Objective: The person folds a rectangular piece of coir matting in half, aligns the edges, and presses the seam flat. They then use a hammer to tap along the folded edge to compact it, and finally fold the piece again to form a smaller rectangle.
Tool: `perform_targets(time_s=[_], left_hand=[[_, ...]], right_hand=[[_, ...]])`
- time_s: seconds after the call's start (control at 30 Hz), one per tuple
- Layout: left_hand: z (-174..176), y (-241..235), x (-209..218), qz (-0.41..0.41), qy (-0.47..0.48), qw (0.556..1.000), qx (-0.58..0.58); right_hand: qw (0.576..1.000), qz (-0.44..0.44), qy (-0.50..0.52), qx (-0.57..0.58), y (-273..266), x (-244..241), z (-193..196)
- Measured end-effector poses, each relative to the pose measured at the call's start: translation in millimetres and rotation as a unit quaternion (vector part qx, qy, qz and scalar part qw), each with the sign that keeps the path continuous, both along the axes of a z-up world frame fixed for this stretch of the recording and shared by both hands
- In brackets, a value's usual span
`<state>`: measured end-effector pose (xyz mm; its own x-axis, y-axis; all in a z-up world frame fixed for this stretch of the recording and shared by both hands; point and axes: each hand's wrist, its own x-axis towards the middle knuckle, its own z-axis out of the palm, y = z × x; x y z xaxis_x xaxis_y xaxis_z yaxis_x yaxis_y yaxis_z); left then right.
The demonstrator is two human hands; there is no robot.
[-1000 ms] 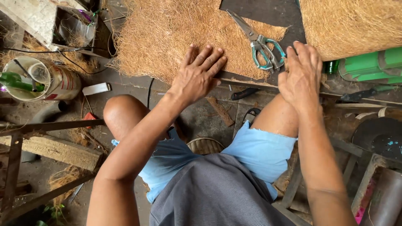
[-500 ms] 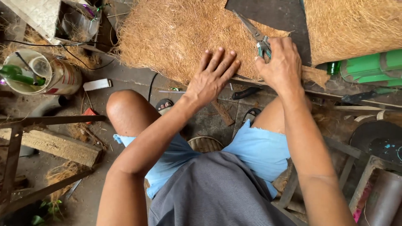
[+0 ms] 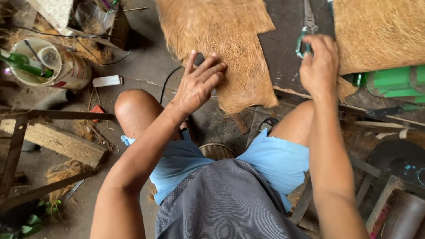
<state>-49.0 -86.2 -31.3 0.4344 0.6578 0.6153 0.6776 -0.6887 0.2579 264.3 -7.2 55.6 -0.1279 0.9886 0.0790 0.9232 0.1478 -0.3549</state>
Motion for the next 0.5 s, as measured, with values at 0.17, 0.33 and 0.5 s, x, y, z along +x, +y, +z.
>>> perform_targets(time_s=[0.17, 0.33, 0.5], left_hand=[[-4.5, -12.0, -12.4, 0.1, -0.084, 0.99, -0.049], [5.6, -40.1, -11.4, 0.16, -0.09, 0.981, -0.059], [-40.0, -69.6, 7.0, 0.136, -0.595, 0.697, -0.377]], right_hand=[[0.961, 0.275, 0.027, 0.017, -60.7, -23.0, -11.1], [0.953, 0.299, 0.023, 0.04, -84.7, -23.6, -53.4], [0.937, 0.316, 0.06, 0.134, -77.3, -9.4, -98.7]])
